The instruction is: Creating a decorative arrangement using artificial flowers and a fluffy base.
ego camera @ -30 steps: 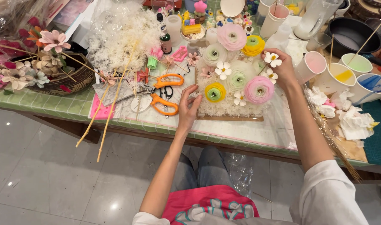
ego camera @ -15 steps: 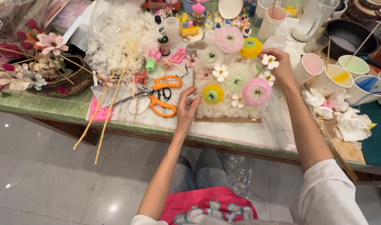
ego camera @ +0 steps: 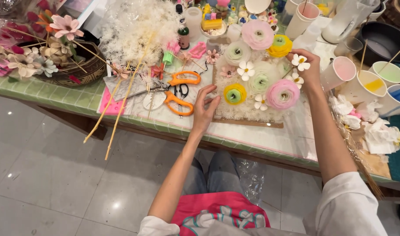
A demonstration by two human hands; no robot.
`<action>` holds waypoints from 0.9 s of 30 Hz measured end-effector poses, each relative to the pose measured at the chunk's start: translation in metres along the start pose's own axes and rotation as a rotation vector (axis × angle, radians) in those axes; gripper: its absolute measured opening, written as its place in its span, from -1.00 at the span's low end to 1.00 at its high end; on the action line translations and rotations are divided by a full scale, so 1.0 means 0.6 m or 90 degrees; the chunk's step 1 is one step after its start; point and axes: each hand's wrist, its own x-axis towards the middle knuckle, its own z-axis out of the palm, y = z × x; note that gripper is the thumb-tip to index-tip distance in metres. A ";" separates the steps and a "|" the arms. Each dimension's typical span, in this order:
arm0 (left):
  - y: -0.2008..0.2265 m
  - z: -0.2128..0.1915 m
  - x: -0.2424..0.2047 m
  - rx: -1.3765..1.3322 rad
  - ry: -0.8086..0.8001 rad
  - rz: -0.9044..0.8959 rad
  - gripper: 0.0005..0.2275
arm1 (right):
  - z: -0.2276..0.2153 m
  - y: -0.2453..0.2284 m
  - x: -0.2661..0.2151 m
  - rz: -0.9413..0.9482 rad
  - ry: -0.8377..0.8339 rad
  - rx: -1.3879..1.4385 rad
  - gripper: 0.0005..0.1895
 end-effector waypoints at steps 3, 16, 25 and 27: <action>-0.002 0.000 0.000 0.001 0.001 0.002 -0.62 | -0.006 0.010 0.000 -0.006 0.011 0.016 -0.87; 0.010 0.000 -0.002 0.004 -0.006 -0.007 -0.62 | -0.010 0.017 -0.003 -0.021 0.028 0.073 -0.84; 0.009 0.002 0.000 0.004 -0.003 -0.009 -0.62 | -0.018 0.038 0.014 -0.020 -0.006 0.041 -0.81; 0.009 0.002 -0.001 0.010 -0.001 -0.012 -0.62 | -0.018 0.037 0.013 -0.025 -0.020 0.023 -0.83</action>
